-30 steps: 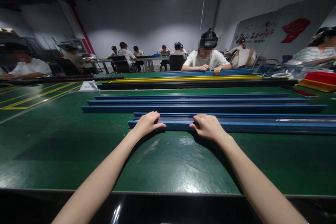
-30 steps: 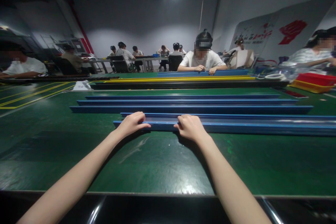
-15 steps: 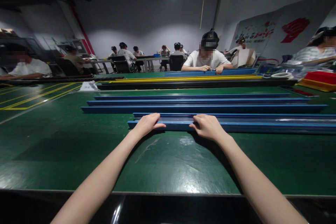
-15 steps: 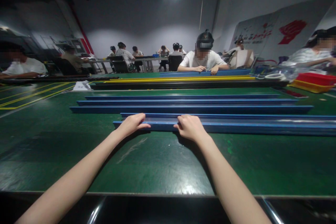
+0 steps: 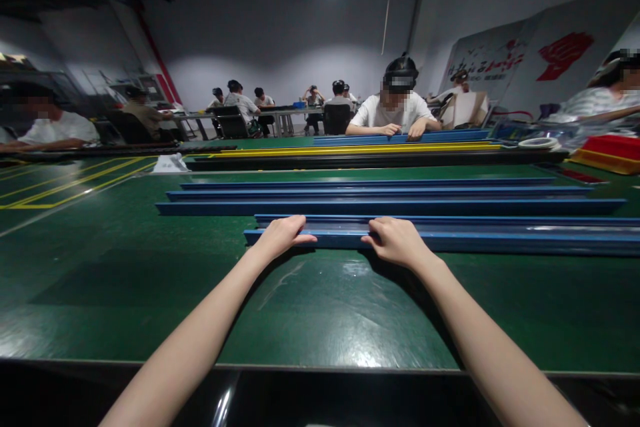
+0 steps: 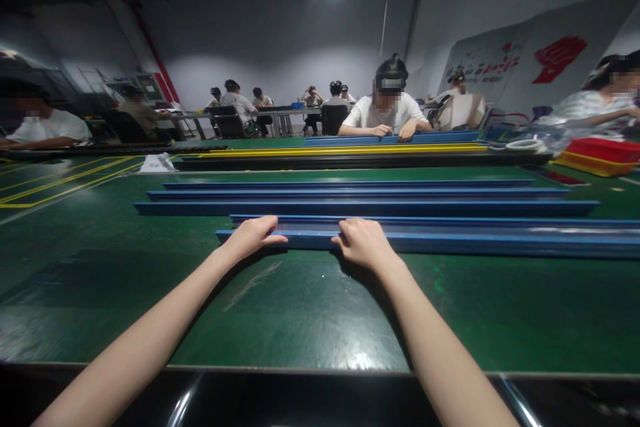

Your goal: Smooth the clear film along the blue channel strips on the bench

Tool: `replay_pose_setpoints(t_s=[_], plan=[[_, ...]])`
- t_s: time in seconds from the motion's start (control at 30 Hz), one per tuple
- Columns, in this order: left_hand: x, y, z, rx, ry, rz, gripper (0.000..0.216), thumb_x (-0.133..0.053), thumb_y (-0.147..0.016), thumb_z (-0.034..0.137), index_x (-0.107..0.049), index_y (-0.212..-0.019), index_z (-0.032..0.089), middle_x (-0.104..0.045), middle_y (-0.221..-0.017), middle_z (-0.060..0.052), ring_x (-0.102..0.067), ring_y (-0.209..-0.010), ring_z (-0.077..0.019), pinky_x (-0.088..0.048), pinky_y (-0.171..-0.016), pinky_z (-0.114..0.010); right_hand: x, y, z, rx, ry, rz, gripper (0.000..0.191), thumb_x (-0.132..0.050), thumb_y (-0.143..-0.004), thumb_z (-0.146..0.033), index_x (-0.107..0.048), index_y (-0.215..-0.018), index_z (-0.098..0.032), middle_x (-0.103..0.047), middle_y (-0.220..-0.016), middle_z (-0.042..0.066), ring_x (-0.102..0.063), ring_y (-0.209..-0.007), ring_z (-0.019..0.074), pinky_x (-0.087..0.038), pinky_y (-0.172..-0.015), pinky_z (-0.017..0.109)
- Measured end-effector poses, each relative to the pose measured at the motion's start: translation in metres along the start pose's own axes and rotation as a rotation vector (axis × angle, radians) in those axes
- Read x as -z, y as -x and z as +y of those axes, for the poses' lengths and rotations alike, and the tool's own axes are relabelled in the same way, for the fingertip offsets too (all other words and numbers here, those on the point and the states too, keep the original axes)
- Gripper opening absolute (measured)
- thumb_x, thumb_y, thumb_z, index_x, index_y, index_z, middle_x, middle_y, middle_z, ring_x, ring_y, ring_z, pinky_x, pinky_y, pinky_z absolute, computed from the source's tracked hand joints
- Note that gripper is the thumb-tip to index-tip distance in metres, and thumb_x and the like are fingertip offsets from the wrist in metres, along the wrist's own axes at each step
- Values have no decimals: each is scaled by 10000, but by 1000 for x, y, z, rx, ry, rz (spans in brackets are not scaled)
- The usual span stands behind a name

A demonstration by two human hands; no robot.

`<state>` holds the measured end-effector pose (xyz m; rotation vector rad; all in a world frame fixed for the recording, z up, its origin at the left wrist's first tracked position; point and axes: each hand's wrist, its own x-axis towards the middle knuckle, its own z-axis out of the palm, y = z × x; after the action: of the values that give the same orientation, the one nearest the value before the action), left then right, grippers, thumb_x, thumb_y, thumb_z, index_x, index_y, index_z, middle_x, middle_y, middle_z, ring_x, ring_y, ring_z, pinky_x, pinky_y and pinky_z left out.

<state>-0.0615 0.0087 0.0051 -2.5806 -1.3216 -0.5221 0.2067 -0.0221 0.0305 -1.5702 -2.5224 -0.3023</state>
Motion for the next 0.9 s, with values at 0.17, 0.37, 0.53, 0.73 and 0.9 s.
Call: replay_pose_setpoints(t_s=[0.17, 0.37, 0.53, 0.73, 0.9], plan=[[2, 0, 1, 9, -6, -29, 390, -443, -788, 564, -429, -671, 192, -502, -629, 18, -466, -546, -131, -261, -501, -222, -1, 0, 1, 13, 10, 19, 261, -416, -838, -385, -570, -789, -180, -641, -842, 59, -580, -787, 178, -283, -577, 250], [7, 0, 4, 46, 16, -68, 374, -444, -797, 550, -448, -685, 193, -531, -663, 4, -492, -585, -147, -261, -510, -232, -2, 0, 1, 12, 14, 17, 255, -417, -840, -382, -564, -784, -181, -642, -839, 60, -576, -777, 173, -280, -580, 247], [12, -1, 5, 91, 50, -135, 382, -436, -792, 563, -450, -695, 194, -545, -677, 0, -492, -596, -149, -275, -524, -231, -3, -1, 1, 16, 18, 27, 258, -425, -835, -388, -565, -777, -179, -641, -834, 57, -578, -777, 176, -279, -576, 250], [16, -1, 4, 92, 86, -168, 377, -440, -789, 556, -432, -687, 193, -542, -686, 0, -473, -594, -145, -283, -534, -229, -2, 0, 1, 12, 16, 22, 257, -426, -835, -389, -563, -769, -181, -640, -829, 55, -576, -771, 172, -268, -565, 254], [18, -1, 4, 92, 101, -180, 367, -425, -800, 545, -423, -693, 194, -536, -700, 3, -464, -603, -142, -284, -540, -228, -2, 0, 1, 22, 14, 37, 257, -426, -837, -386, -560, -765, -179, -639, -825, 54, -577, -768, 171, -267, -567, 253]])
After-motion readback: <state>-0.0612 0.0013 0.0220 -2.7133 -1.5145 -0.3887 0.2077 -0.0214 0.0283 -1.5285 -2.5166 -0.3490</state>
